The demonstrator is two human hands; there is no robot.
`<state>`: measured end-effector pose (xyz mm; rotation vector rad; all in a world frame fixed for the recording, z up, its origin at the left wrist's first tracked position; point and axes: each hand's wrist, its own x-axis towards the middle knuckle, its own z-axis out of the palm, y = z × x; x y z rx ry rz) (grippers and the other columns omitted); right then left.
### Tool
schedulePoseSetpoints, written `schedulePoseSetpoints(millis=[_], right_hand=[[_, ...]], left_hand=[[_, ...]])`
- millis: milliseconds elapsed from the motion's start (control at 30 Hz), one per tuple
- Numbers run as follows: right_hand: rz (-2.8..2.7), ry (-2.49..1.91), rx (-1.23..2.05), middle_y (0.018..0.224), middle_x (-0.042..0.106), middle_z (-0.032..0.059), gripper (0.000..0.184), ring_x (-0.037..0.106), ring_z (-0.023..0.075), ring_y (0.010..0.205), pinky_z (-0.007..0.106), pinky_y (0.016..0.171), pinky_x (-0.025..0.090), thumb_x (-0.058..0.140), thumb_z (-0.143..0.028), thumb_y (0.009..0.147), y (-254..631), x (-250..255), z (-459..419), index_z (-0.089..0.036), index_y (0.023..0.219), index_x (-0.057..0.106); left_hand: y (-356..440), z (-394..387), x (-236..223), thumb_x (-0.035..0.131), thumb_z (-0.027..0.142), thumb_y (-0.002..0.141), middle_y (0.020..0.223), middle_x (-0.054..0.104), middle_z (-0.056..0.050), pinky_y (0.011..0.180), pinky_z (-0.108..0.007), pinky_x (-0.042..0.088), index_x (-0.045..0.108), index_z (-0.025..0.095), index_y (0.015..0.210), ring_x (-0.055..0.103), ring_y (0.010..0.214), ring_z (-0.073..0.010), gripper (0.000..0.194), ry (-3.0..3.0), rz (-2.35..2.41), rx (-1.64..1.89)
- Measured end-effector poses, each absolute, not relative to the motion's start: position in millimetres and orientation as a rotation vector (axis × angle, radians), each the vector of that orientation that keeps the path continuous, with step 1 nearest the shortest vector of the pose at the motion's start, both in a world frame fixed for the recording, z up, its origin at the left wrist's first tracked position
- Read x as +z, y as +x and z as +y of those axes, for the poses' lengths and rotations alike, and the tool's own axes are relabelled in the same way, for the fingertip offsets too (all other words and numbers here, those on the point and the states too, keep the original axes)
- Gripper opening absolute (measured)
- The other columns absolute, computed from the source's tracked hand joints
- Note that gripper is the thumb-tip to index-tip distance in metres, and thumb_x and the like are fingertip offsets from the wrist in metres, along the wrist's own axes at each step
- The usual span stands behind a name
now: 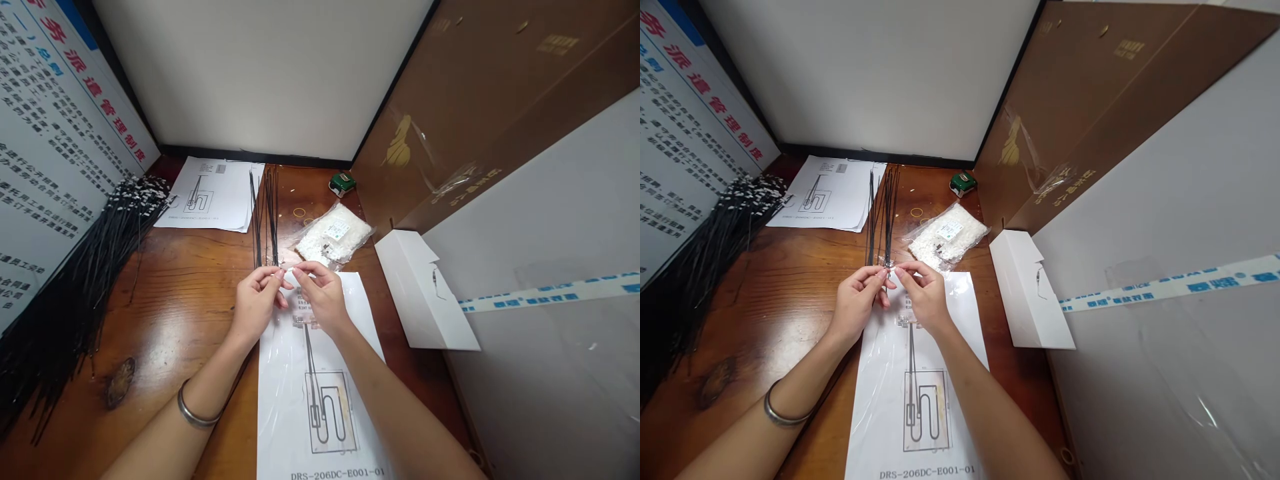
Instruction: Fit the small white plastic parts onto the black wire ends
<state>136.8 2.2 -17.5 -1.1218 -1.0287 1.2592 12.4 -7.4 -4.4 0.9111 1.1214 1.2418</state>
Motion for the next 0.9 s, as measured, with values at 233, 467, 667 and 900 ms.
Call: schedulePoseSetpoints(millis=[233, 467, 667, 900], right_hand=[[-1.137, -1.086, 1.199, 0.067, 0.061, -0.0001, 0.021, 0.057, 0.0136, 0.062, 0.027, 0.057, 0.046, 0.07, -0.04, 0.074, 137.4, -22.4, 1.8, -0.02, 0.081, 0.069], [-1.172, -1.038, 1.223, 0.07, 0.064, 0.0014, 0.022, 0.059, 0.014, 0.062, 0.027, 0.057, 0.047, 0.071, -0.038, 0.075, 138.5, -26.5, -0.1, -0.019, 0.085, 0.069], [-1.114, -1.06, 1.159, 0.079, 0.068, 0.0036, 0.018, 0.062, 0.015, 0.065, 0.027, 0.057, 0.049, 0.071, -0.036, 0.075, 134.7, -25.7, -1.3, -0.019, 0.081, 0.068], [-1.181, -1.08, 1.193, 0.081, 0.068, 0.004, 0.019, 0.061, 0.0138, 0.062, 0.026, 0.055, 0.047, 0.07, -0.035, 0.076, 136.5, -22.7, -2.3, -0.018, 0.085, 0.068]], left_hand=[[13.2, -7.6, -3.3, 0.071, 0.038, 0.072, 0.064, 0.066, 0.0, 0.043, -0.021, 0.043, 0.063, 0.014, 0.08, 0.053, 0.041, -0.0086, 0.026, 0.906, 1.101, 1.226], [11.5, -7.9, -5.5, 0.073, 0.039, 0.071, 0.062, 0.065, 0.001, 0.043, -0.021, 0.043, 0.061, 0.014, 0.08, 0.054, 0.041, -0.0084, 0.029, 0.909, 1.068, 1.248], [12.3, -7.7, -4.6, 0.071, 0.037, 0.073, 0.064, 0.066, 0.0, 0.044, -0.021, 0.044, 0.064, 0.013, 0.081, 0.054, 0.042, -0.0079, 0.026, 0.913, 1.092, 1.224], [11.2, -6.3, -6.8, 0.071, 0.035, 0.072, 0.061, 0.065, 0.001, 0.043, -0.02, 0.044, 0.064, 0.013, 0.082, 0.054, 0.041, -0.0082, 0.026, 0.887, 1.073, 1.248]])
